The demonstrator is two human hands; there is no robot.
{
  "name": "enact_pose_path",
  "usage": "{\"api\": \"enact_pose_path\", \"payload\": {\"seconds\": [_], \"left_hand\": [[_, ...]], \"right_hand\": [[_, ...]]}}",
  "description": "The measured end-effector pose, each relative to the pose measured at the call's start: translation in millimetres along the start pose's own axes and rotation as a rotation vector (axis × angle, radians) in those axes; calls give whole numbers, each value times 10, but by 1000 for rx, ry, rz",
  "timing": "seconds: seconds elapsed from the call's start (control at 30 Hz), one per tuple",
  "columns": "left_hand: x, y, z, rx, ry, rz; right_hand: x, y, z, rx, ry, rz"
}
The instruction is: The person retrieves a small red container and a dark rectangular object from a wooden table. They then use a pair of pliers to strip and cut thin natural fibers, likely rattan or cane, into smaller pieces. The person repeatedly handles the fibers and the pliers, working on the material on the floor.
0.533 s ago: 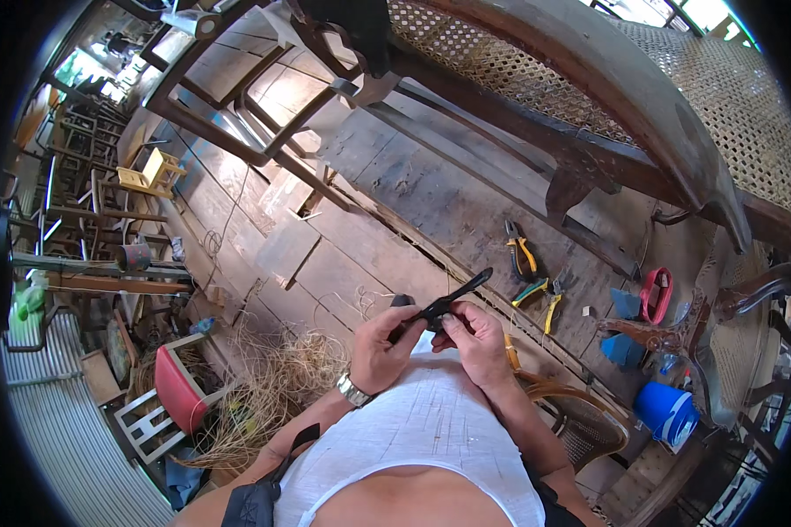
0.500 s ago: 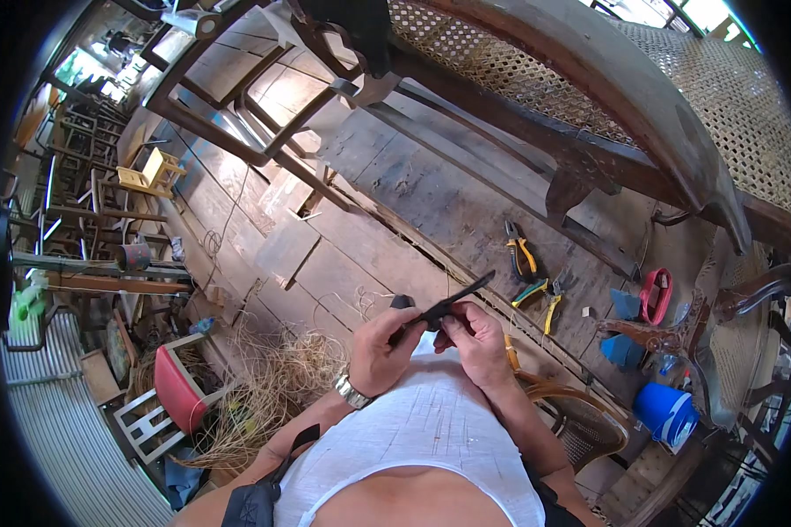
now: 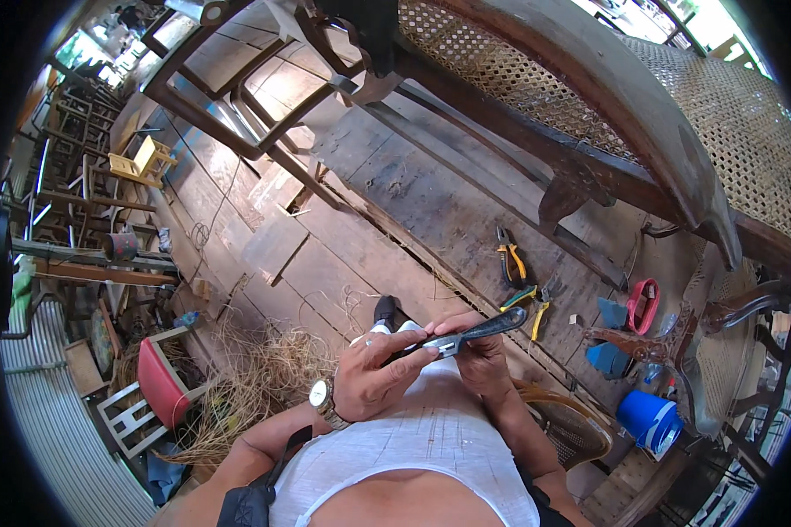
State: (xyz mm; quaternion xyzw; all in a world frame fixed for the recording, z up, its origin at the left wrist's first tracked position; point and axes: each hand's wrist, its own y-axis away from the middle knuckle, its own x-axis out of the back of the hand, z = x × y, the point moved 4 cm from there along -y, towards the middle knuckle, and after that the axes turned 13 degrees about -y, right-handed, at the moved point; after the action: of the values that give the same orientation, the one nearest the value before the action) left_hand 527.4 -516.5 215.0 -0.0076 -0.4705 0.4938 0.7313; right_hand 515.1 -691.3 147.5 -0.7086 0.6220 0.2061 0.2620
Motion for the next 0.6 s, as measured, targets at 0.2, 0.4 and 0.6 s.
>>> {"api": "enact_pose_path", "payload": {"seconds": [0.2,0.4,0.6], "left_hand": [[-64,-11,-10,80,69,63],[-142,107,-64,439,419,10],[-177,150,-118,595,775,-43]], "right_hand": [[61,-13,45,-11,21,-3],[33,0,53,-36,-40,8],[68,20,130,-76,-250,-15]]}}
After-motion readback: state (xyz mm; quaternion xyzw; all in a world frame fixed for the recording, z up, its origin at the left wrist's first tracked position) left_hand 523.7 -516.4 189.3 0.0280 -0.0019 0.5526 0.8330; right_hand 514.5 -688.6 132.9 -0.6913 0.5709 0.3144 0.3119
